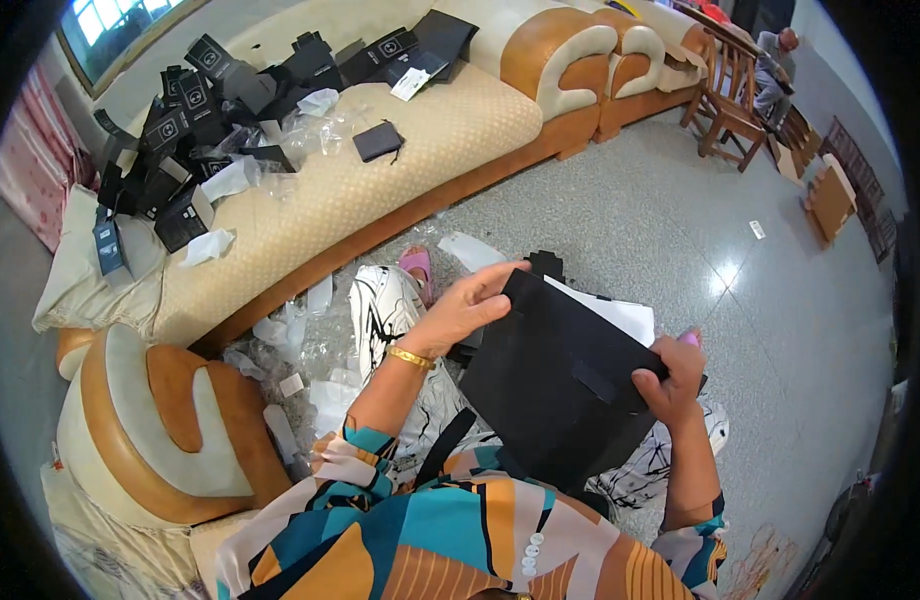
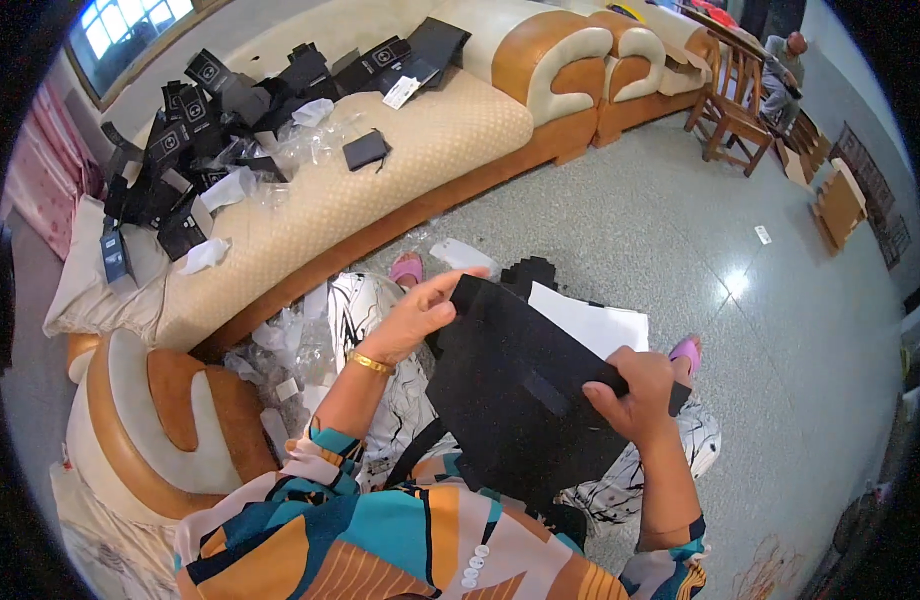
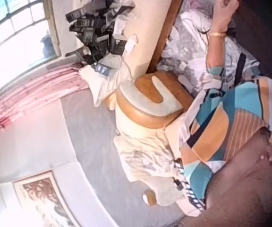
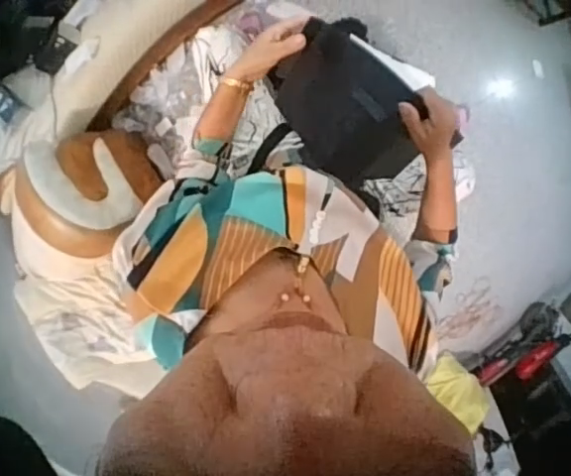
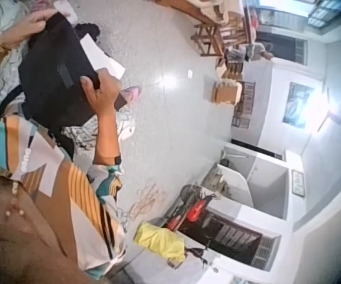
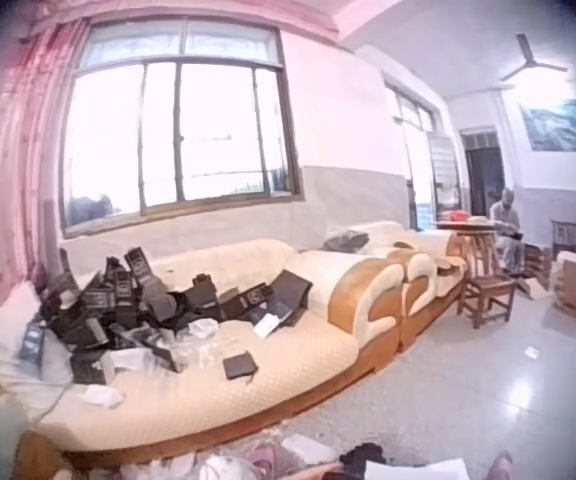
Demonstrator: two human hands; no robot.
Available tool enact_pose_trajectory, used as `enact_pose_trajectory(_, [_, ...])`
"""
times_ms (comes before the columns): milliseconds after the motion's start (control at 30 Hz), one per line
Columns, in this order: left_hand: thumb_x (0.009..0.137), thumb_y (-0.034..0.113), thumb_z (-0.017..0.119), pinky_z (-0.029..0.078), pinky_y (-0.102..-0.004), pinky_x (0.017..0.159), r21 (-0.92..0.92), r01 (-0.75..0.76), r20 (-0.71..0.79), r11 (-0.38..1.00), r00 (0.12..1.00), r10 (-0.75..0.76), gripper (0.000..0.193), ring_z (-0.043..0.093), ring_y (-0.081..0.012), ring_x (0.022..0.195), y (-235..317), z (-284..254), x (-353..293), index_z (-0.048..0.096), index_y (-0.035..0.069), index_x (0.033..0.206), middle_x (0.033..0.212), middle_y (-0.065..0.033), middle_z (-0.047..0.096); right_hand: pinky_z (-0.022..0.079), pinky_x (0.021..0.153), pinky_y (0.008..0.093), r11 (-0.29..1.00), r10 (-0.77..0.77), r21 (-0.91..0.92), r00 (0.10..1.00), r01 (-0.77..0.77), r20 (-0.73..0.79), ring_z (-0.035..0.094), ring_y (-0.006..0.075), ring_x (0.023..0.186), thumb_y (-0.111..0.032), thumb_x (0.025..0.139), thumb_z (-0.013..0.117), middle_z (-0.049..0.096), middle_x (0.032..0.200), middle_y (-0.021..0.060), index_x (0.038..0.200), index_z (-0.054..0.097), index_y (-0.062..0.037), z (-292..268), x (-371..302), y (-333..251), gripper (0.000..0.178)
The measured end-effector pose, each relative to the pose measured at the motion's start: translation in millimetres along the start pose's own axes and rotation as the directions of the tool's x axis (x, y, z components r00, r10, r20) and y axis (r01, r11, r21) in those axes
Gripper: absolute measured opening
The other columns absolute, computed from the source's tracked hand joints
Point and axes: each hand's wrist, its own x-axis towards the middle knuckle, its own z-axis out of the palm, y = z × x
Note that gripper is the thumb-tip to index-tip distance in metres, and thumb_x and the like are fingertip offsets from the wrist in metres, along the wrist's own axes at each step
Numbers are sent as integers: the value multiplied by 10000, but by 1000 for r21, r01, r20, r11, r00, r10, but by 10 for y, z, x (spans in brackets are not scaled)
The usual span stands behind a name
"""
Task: Assembling and organizing black cardboard boxes on the floor in a living room area.
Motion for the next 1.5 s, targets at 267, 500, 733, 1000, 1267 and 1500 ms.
enact_pose_trajectory(267, [865, 342, 481, 272, -192, 484, -205, 101, -54, 973, 992, -114, 345, 349, -38, 516, -316, 23, -30, 427, 111, 615, 552, 55, 373, 265, 532, 349, 997, 36, 68, 997, -32, -62, 356, 250, 482, -435, 766, 525, 388, 522, 75, 596, 455, -70, 7, -53, -16, 409])
enact_pose_trajectory(500, [856, 248, 527, 425, -207, 571, -337, 104, -307, 936, 927, -214, 222, 528, -82, 625, -52, 193, -35, 583, 35, 825, 748, -18, 587, 353, 435, 344, 1000, -13, 3, 1000, 13, 9, 485, 282, 432, -356, 717, 611, 445, 476, 113, 582, 486, -59, -18, -24, 3, 350])
enact_pose_trajectory(733, [834, 270, 584, 465, -247, 643, -408, 58, -382, 911, 895, -228, 227, 575, -112, 721, 19, 233, -55, 595, 43, 846, 822, -36, 611, 401, 444, 349, 999, 39, -2, 997, -39, 67, 525, 290, 471, -289, 688, 666, 474, 511, 116, 612, 489, -56, -60, -13, 47, 302])
enact_pose_trajectory(1000, [845, 308, 556, 496, -295, 730, -589, 38, -271, 808, 932, -241, 277, 607, -154, 814, -28, 385, -60, 576, 54, 954, 899, -67, 627, 418, 459, 385, 979, 113, -185, 982, -84, 152, 547, 323, 520, -387, 749, 603, 522, 538, 132, 632, 503, -68, 290, -89, 364, 354])
enact_pose_trajectory(1267, [866, 288, 518, 510, -285, 682, -536, 170, -249, 827, 904, -347, 264, 613, -158, 765, -414, -6, -46, 576, 42, 945, 889, -76, 630, 413, 478, 406, 979, 196, -100, 947, -176, 254, 549, 331, 531, -406, 797, 550, 533, 549, 137, 641, 512, -53, 294, -222, 446, 388])
enact_pose_trajectory(1500, [850, 249, 554, 473, -178, 506, -476, 251, -205, 843, 901, -383, 181, 579, -64, 563, -323, -55, -94, 568, 73, 812, 745, -14, 621, 425, 491, 397, 981, 180, -118, 954, -155, 240, 553, 338, 552, -396, 796, 557, 541, 567, 142, 635, 518, -49, 214, -212, 443, 384])
